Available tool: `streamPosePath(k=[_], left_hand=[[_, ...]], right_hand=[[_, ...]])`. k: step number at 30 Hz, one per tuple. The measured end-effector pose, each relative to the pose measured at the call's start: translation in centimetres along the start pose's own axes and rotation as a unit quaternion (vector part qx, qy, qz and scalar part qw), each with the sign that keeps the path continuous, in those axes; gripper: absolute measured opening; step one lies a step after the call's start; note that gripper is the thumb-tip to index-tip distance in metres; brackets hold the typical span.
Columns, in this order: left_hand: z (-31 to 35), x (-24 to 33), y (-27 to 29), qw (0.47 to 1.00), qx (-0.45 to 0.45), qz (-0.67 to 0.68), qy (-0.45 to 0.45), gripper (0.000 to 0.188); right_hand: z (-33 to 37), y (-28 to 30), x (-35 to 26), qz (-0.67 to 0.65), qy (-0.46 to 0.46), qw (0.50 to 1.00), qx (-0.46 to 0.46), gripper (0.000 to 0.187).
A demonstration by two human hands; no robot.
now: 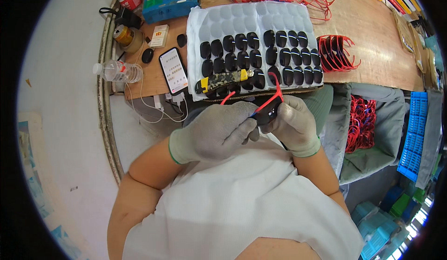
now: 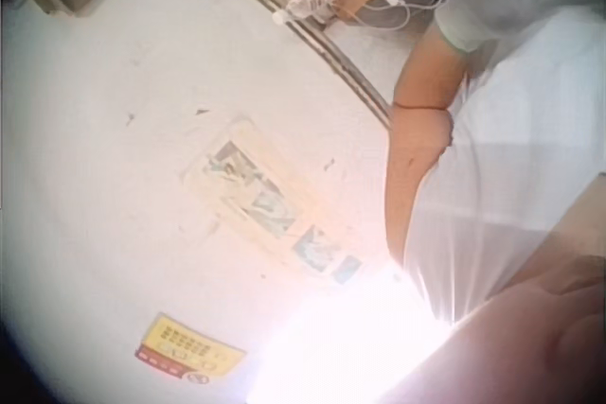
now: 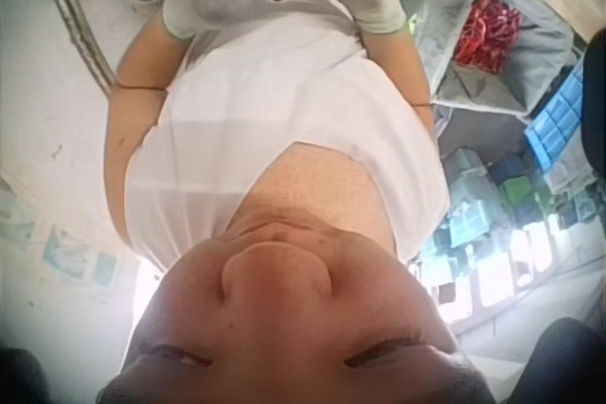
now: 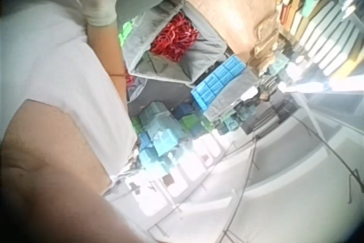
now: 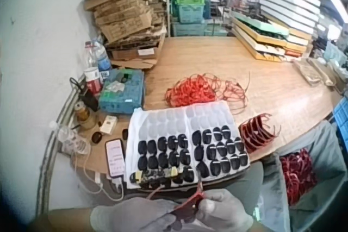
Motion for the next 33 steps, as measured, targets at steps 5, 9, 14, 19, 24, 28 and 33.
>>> streamPosePath(k=[5,9,14,19,24,28,33], left_hand=[[0.4,-0.1,0.0,0.989,0.062,-0.125,-0.054,0.017],[0.7,-0.2,0.4,0.985,0.07,-0.136,-0.079,0.014],[0.9,-0.3,1.5,0.998,0.053,-0.041,-0.015,0.008],[0.6,-0.1,2.1,0.995,0.066,0.068,0.034,0.015],[0.7,0.0,1.0,0.995,0.093,-0.022,-0.022,0.03],[0.4,2.1,0.9,0.981,0.139,-0.103,-0.089,0.032],[0.9,2.9,0.8,0.964,0.149,-0.195,-0.101,0.033]], right_hand=[[-0.6,-0.3,0.2,0.022,-0.06,0.998,0.008,0.034],[-0.5,-1.5,-0.2,0.035,-0.04,0.998,0.015,0.032],[0.2,-2.6,-0.8,0.106,0.024,0.992,0.07,0.025],[0.6,-3.7,-1.5,0.194,0.077,0.976,0.061,0.016],[0.3,-4.1,-2.0,0.252,0.043,0.965,0.061,0.012],[0.4,-4.3,-2.4,0.236,0.051,0.97,0.042,0.012],[0.0,-4.7,-2.4,0.213,0.049,0.976,0.016,0.014]])
Point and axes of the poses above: each hand's wrist, its own z-axis away from the middle knuckle, its own y-axis out of the back of the hand, x = y × z, the point moved 6 cm from there along -z, towards the middle knuckle, and after that the axes turned 3 degrees about x, right-handed, at the moved point
